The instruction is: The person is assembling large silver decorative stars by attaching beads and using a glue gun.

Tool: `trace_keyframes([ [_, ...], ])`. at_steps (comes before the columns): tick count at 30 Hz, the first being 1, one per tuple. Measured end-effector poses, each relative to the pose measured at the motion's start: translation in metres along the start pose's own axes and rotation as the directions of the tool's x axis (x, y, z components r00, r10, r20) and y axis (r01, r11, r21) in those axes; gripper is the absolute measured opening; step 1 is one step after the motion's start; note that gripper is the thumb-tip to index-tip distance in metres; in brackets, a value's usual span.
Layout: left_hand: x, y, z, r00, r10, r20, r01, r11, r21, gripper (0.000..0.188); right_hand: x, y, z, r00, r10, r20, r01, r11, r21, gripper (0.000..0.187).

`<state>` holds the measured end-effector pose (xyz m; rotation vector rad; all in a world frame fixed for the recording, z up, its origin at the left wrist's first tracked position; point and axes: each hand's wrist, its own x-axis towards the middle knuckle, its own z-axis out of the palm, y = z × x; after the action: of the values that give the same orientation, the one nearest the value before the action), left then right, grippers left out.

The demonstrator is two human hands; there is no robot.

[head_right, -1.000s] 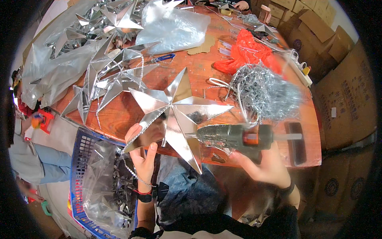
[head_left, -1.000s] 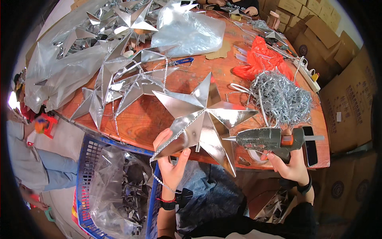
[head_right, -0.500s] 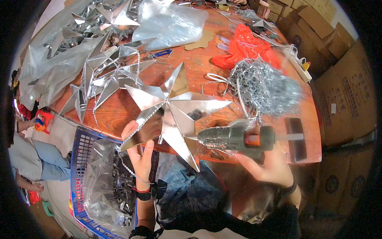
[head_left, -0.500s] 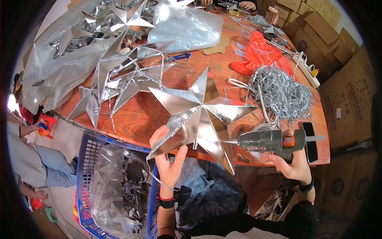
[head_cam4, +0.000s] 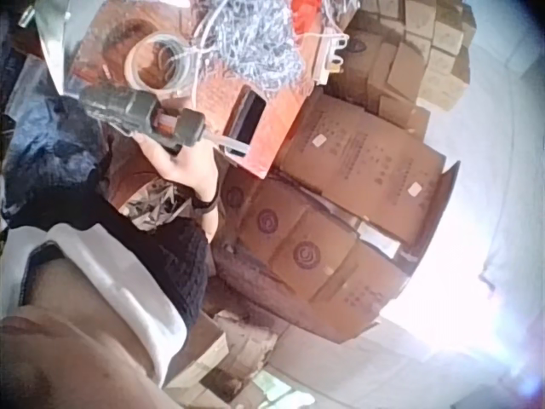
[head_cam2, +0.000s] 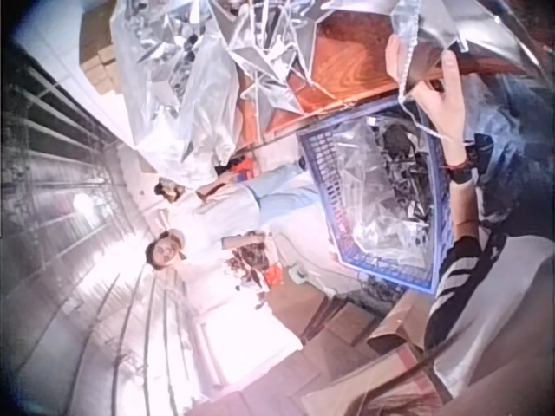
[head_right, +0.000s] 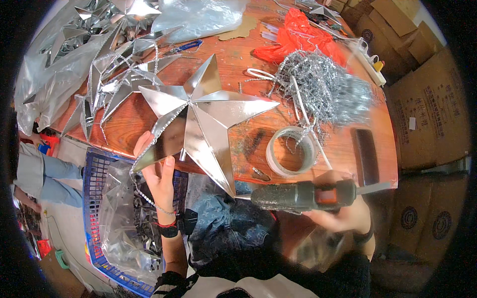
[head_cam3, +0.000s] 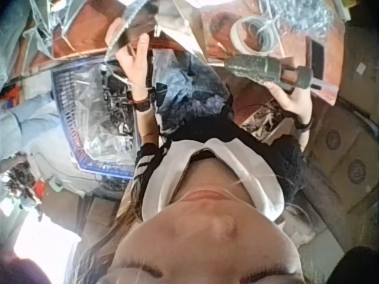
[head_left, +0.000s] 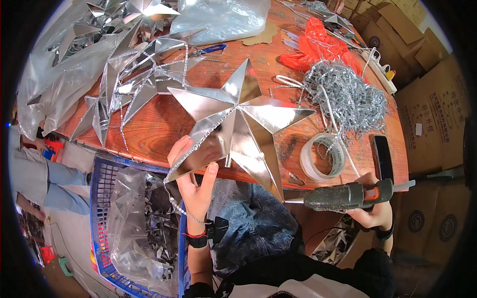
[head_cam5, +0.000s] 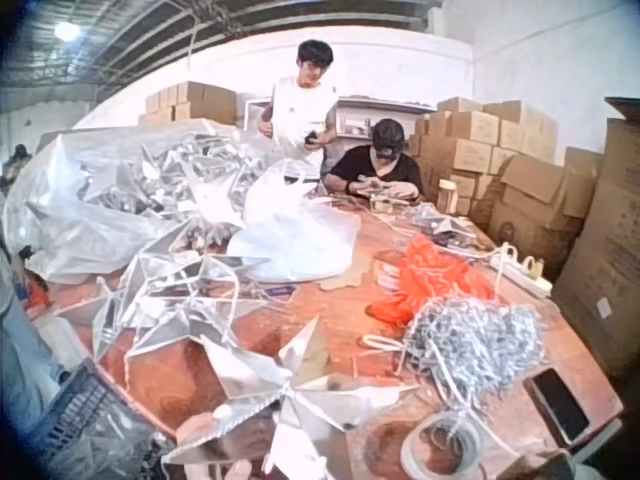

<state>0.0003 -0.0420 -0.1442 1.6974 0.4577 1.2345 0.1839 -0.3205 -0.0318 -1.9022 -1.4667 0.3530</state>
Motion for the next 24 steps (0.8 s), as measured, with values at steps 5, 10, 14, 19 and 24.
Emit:
trace_keyframes([
  [5,0.0,-0.001,0.0,1.0,-0.005,-0.004,0.005,1.0,-0.012,0.056,-0.002,0.002,0.0,1.0,-0.006,0.014,0.006,1.0,0.02,0.028],
  [10,-0.001,-0.002,-0.002,1.0,0.0,0.004,0.0,1.0,-0.013,0.056,0.001,0.002,0.002,1.0,0.007,0.03,-0.007,1.0,-0.004,0.033],
  [14,0.0,0.002,0.003,0.999,-0.041,-0.008,0.04,0.996,-0.081,0.056,-0.001,0.008,-0.003,0.991,-0.117,0.057,0.12,0.992,-0.039,0.037],
  [19,-0.002,0.004,0.0,0.999,-0.044,-0.014,0.044,0.999,-0.018,0.054,0.01,-0.005,0.001,0.988,0.141,-0.068,-0.141,0.99,0.012,0.03],
  [24,-0.001,0.003,0.001,0.999,-0.029,-0.031,0.031,0.998,0.046,0.051,0.035,0.004,-0.002,0.882,0.443,-0.159,-0.413,0.891,0.19,0.027],
])
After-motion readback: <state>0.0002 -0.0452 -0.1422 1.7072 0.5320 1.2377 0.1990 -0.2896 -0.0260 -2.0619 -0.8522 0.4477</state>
